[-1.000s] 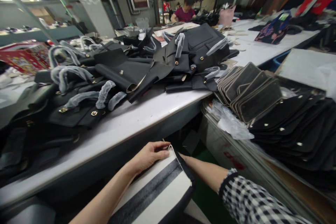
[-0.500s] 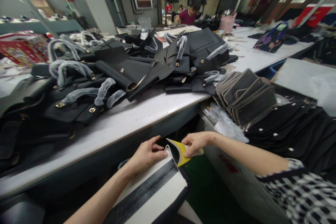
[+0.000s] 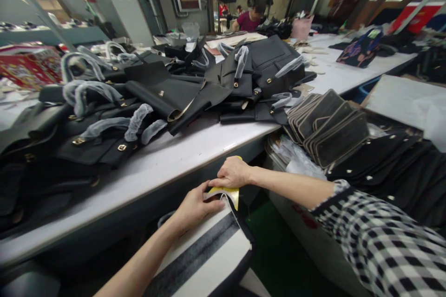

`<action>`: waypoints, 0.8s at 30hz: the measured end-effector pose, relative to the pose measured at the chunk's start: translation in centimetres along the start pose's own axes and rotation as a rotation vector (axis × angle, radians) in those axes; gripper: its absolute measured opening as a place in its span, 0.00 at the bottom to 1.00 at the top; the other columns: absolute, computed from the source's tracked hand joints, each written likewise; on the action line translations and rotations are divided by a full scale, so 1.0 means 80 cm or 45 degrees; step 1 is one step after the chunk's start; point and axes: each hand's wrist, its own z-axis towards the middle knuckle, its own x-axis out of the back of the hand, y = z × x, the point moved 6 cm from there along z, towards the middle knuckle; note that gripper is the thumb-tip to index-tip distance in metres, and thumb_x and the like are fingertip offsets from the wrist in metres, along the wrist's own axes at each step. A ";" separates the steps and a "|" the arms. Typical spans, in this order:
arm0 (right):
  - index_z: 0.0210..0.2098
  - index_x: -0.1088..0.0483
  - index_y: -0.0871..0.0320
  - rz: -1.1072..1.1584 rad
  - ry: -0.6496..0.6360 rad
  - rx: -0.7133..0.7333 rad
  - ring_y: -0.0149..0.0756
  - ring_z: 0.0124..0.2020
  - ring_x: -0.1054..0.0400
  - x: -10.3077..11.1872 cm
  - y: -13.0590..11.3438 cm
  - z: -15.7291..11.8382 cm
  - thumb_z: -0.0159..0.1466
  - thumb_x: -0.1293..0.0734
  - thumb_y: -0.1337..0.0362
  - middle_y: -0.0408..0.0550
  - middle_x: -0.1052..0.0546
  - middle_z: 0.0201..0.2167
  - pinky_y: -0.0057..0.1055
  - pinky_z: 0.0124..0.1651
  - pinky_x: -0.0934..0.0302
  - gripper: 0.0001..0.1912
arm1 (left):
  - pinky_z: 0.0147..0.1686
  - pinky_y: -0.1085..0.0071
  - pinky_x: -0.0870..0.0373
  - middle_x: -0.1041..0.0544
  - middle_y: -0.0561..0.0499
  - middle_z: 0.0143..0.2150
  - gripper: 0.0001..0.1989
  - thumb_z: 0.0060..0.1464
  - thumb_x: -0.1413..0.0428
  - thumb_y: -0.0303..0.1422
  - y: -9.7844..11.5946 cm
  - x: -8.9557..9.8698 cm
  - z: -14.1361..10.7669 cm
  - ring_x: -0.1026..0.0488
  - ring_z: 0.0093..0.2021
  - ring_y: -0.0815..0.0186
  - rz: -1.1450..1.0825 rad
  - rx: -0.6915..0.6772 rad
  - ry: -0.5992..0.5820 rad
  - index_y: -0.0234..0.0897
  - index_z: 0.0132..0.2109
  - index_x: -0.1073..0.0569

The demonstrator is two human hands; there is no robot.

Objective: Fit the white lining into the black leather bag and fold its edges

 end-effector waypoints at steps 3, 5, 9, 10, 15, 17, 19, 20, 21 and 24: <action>0.21 0.25 0.58 -0.086 -0.001 0.048 0.33 0.24 0.33 0.000 -0.004 0.002 0.69 0.47 0.42 0.49 0.23 0.21 0.31 0.31 0.57 0.35 | 0.44 0.68 0.32 0.21 0.50 0.47 0.24 0.49 0.37 0.38 0.011 -0.001 -0.003 0.25 0.47 0.56 0.049 -0.088 -0.047 0.37 0.53 0.26; 0.22 0.24 0.58 -0.093 -0.007 0.046 0.33 0.24 0.33 0.002 -0.006 0.001 0.69 0.47 0.42 0.49 0.23 0.20 0.31 0.30 0.57 0.35 | 0.39 0.70 0.33 0.20 0.53 0.43 0.18 0.51 0.39 0.38 0.010 -0.003 -0.004 0.25 0.43 0.59 0.048 -0.077 -0.085 0.39 0.49 0.24; 0.23 0.23 0.57 -0.092 -0.035 0.037 0.35 0.25 0.31 0.011 -0.012 0.000 0.69 0.46 0.43 0.50 0.22 0.22 0.31 0.28 0.58 0.34 | 0.30 0.73 0.41 0.24 0.55 0.34 0.14 0.53 0.41 0.40 0.004 -0.006 -0.005 0.32 0.31 0.67 0.084 -0.044 -0.129 0.38 0.43 0.21; 0.23 0.23 0.57 -0.100 -0.041 0.034 0.35 0.25 0.31 0.013 -0.013 0.000 0.69 0.46 0.44 0.50 0.22 0.22 0.31 0.28 0.58 0.33 | 0.29 0.73 0.42 0.26 0.55 0.32 0.14 0.53 0.41 0.40 0.003 -0.007 -0.005 0.35 0.30 0.68 0.092 -0.045 -0.132 0.37 0.43 0.21; 0.24 0.22 0.57 -0.139 -0.072 0.024 0.36 0.26 0.29 0.017 -0.017 -0.001 0.69 0.47 0.44 0.51 0.21 0.23 0.31 0.28 0.56 0.34 | 0.26 0.74 0.46 0.32 0.56 0.28 0.14 0.54 0.42 0.41 0.006 -0.007 -0.006 0.40 0.27 0.70 0.132 -0.044 -0.148 0.35 0.40 0.22; 0.25 0.21 0.56 -0.152 -0.094 0.021 0.37 0.27 0.28 0.017 -0.018 -0.002 0.70 0.49 0.44 0.52 0.21 0.24 0.31 0.29 0.54 0.35 | 0.26 0.74 0.47 0.34 0.57 0.27 0.13 0.54 0.43 0.41 0.009 -0.007 -0.006 0.42 0.26 0.71 0.155 -0.057 -0.134 0.34 0.37 0.23; 0.27 0.21 0.56 -0.167 -0.112 0.018 0.38 0.28 0.27 0.018 -0.019 -0.003 0.70 0.50 0.44 0.52 0.20 0.25 0.31 0.31 0.52 0.35 | 0.26 0.74 0.47 0.34 0.57 0.26 0.12 0.54 0.43 0.40 0.012 -0.006 -0.006 0.43 0.26 0.71 0.156 -0.082 -0.132 0.34 0.36 0.23; 0.27 0.21 0.56 -0.174 -0.120 0.016 0.38 0.29 0.27 0.018 -0.020 -0.003 0.71 0.50 0.45 0.51 0.20 0.26 0.31 0.32 0.51 0.35 | 0.26 0.74 0.47 0.34 0.57 0.27 0.12 0.55 0.44 0.39 0.013 -0.007 -0.006 0.43 0.26 0.71 0.148 -0.093 -0.138 0.35 0.36 0.23; 0.28 0.21 0.55 -0.181 -0.130 0.013 0.39 0.30 0.26 0.019 -0.020 -0.003 0.71 0.50 0.45 0.51 0.20 0.26 0.32 0.32 0.50 0.35 | 0.27 0.74 0.47 0.34 0.57 0.27 0.12 0.55 0.44 0.39 0.013 -0.007 -0.007 0.43 0.26 0.71 0.139 -0.103 -0.146 0.35 0.37 0.22; 0.29 0.20 0.55 -0.202 -0.156 0.000 0.40 0.31 0.25 0.018 -0.023 -0.004 0.72 0.52 0.46 0.52 0.20 0.27 0.32 0.34 0.48 0.35 | 0.28 0.74 0.46 0.33 0.57 0.27 0.11 0.56 0.44 0.38 0.012 -0.008 -0.008 0.44 0.26 0.71 0.127 -0.129 -0.153 0.36 0.38 0.22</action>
